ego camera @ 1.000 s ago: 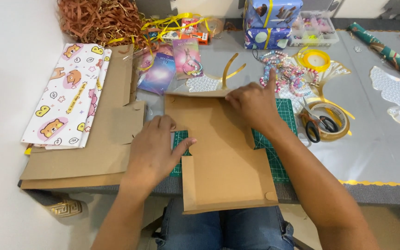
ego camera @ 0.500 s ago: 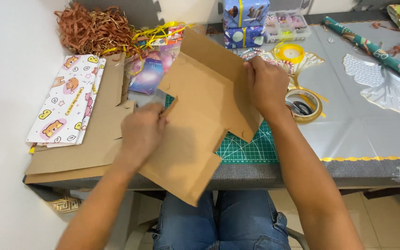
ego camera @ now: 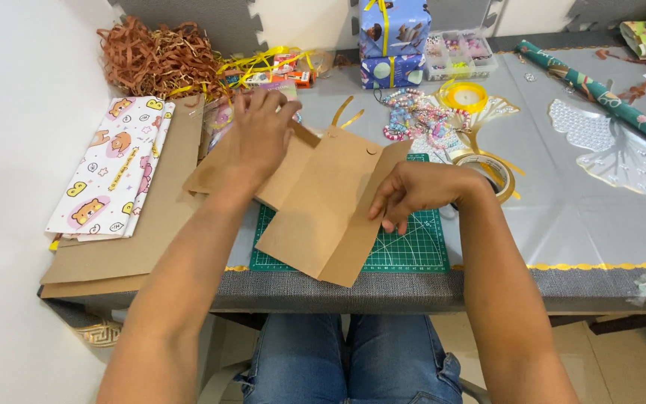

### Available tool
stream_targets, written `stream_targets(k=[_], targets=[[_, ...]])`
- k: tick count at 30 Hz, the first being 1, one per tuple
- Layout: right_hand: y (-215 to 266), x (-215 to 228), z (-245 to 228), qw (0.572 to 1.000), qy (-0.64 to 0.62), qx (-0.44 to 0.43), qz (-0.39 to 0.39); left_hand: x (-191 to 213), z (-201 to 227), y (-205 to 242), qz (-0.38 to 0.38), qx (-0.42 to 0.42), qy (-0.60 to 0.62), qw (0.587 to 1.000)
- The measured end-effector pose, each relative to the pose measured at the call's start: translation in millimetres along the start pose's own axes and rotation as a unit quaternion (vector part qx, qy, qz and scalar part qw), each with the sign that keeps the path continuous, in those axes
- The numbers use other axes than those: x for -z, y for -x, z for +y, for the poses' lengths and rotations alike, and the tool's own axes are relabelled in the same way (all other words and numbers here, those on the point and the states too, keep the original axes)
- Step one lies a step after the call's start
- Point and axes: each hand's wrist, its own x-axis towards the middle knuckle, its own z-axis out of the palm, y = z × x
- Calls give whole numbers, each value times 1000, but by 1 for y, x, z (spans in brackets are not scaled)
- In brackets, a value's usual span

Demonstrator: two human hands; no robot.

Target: The person folds a cardboard box from a flat sheet, pressing along the pre-scored lines and tucking the side flaps into the designated slots to form the box structure.

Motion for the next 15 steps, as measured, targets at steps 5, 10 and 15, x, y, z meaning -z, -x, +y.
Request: stream_targets(k=[5,10,15], targets=[[2,-4,-21,996,82,-15,34,17,16,47,7,48,70,996],[-13,-21,-26,969,239,-31,48,38,-21,131,-40,66,95,992],[-9,-33,-36,966,250,-50,37,68,-26,150,-128,82,321,935]])
